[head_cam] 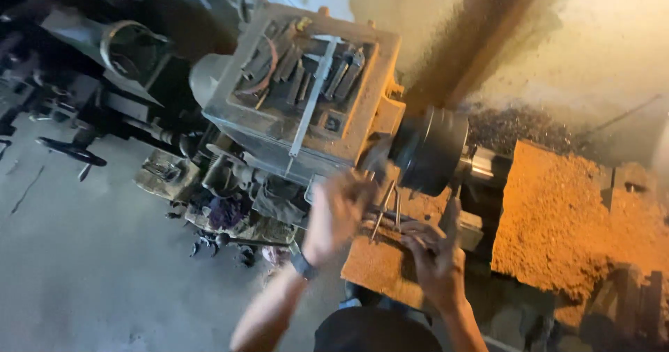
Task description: The person operates a lathe to machine a cylindrical metal part, then removes it and walks to a workbench. At the bench, they assemble the machined part with other metal components, including a larger cylindrical housing and small rings, using a hammer to tap pieces into place and a cloth to wipe the assembly.
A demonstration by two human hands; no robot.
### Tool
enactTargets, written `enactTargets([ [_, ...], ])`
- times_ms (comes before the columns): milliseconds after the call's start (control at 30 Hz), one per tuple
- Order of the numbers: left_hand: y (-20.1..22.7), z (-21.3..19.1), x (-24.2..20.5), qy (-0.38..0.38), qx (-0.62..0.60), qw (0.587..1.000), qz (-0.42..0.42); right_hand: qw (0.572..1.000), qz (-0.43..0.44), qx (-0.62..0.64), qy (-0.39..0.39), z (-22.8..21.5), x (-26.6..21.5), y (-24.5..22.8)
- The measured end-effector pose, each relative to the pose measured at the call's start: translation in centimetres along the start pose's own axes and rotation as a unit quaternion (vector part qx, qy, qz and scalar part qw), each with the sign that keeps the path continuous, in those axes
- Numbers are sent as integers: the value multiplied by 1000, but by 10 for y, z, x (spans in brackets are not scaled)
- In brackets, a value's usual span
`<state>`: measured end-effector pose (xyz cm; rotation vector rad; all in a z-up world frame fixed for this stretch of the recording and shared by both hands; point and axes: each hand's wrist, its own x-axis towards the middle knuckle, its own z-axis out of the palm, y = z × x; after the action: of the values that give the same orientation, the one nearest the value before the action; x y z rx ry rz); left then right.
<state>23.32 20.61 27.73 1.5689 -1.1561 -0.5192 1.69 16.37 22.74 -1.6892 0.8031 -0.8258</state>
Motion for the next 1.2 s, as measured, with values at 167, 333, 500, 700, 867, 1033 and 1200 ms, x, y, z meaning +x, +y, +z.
enactTargets([
  [167, -62, -75, 166, 117, 207, 969, 66, 998, 0, 22, 67, -9, -11, -1],
  [333, -121, -84, 230, 133, 348, 926, 64, 997, 38, -36, 63, -16, -26, 8],
  [500, -17, -50, 149, 90, 234, 958, 138, 995, 48, -59, 70, -43, -31, 34],
  [700, -104, 74, -3, -339, -197, 905, -163, 986, 131, -88, 52, -54, -35, 64],
  [867, -351, 234, -118, -210, 8, 939, -272, 979, 182, -88, 29, -63, -38, 65],
  [1033, -456, 284, -117, -218, 262, 825, -450, 964, 151, -218, -2, -70, -27, 69],
  [1200, -528, 322, -128, -58, 158, 875, -454, 954, 149, -257, -36, -76, -34, 91],
])
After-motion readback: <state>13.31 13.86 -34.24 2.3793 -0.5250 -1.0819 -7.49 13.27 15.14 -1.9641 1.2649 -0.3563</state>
